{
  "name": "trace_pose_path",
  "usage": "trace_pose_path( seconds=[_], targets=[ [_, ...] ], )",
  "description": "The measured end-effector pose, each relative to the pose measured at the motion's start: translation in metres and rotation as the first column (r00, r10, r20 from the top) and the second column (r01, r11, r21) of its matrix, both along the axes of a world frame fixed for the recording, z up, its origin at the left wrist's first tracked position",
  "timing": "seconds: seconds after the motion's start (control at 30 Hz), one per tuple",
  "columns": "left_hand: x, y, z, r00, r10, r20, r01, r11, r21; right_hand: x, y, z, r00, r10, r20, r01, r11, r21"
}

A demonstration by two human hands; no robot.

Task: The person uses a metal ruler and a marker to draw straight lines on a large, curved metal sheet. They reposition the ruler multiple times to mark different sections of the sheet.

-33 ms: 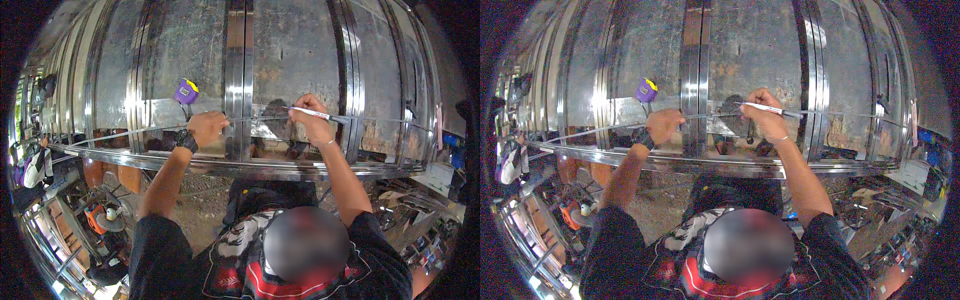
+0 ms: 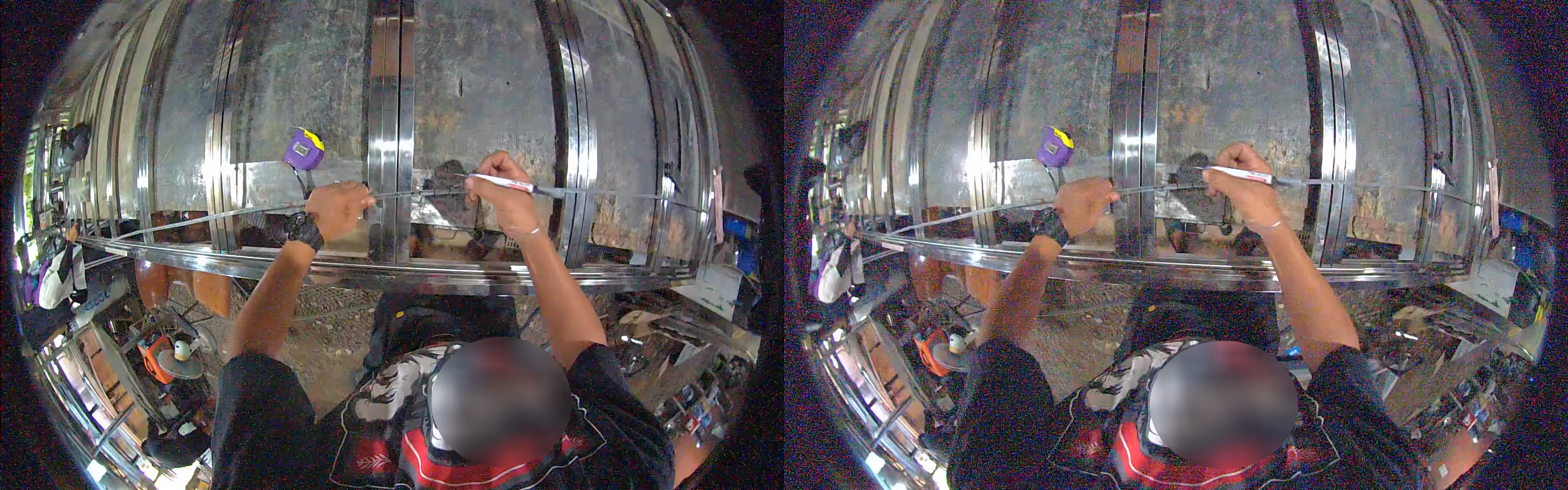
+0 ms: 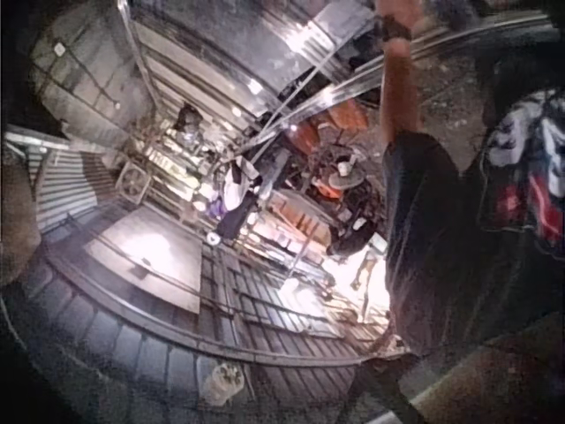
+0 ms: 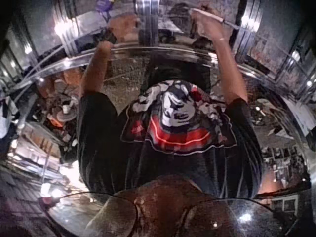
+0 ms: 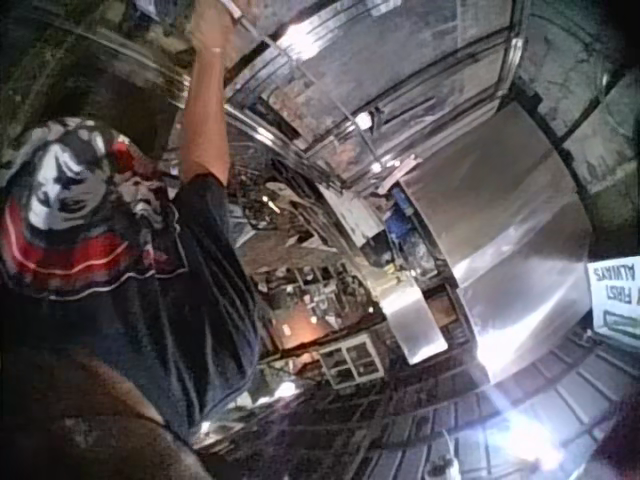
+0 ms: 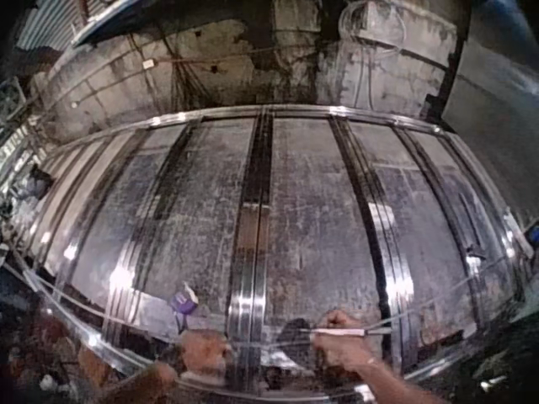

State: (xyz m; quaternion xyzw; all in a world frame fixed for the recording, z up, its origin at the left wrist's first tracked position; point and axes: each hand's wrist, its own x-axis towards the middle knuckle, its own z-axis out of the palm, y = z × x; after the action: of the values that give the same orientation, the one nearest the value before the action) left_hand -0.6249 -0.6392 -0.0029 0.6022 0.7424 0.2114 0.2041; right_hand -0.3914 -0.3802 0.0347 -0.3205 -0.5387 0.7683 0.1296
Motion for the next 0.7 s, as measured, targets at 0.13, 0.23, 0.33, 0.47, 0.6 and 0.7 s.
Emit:
trace_pose_path(
  seconds=[0.13, 0.23, 0.33, 0.47, 0.6, 0.7],
  targets=[
    [0.0, -0.001, 0.0, 0.999, 0.018, -0.048, -0.018, 1.0, -0.002, -0.021, -0.027, -0.012, 0.996, 0.009, 0.087, -0.034, 0.956, 0.291],
    [-0.001, 0.0, -0.003, 0.998, 0.036, -0.057, -0.033, 0.998, 0.058, -0.032, -0.039, -0.018, 0.993, 0.014, 0.113, -0.06, 0.907, 0.417],
    [-0.001, -0.001, -0.008, 0.997, 0.048, -0.065, -0.043, 0.995, 0.087, -0.035, -0.043, -0.029, 0.997, 0.037, 0.07, -0.07, 0.828, 0.556],
    [-0.002, 0.001, -0.003, 0.998, 0.04, -0.037, -0.039, 0.999, 0.034, -0.04, -0.045, -0.03, 0.998, -0.016, 0.064, -0.018, 0.87, 0.494],
    [0.0, 0.001, -0.001, 0.998, 0.057, -0.024, -0.056, 0.998, 0.033, -0.04, -0.045, -0.037, 0.996, -0.011, 0.087, -0.037, 0.84, 0.541],
    [0.001, 0.003, 0.003, 0.998, 0.054, -0.041, -0.052, 0.998, 0.038, -0.039, -0.046, -0.037, 0.995, -0.004, 0.097, -0.053, 0.813, 0.58]
  ],
)
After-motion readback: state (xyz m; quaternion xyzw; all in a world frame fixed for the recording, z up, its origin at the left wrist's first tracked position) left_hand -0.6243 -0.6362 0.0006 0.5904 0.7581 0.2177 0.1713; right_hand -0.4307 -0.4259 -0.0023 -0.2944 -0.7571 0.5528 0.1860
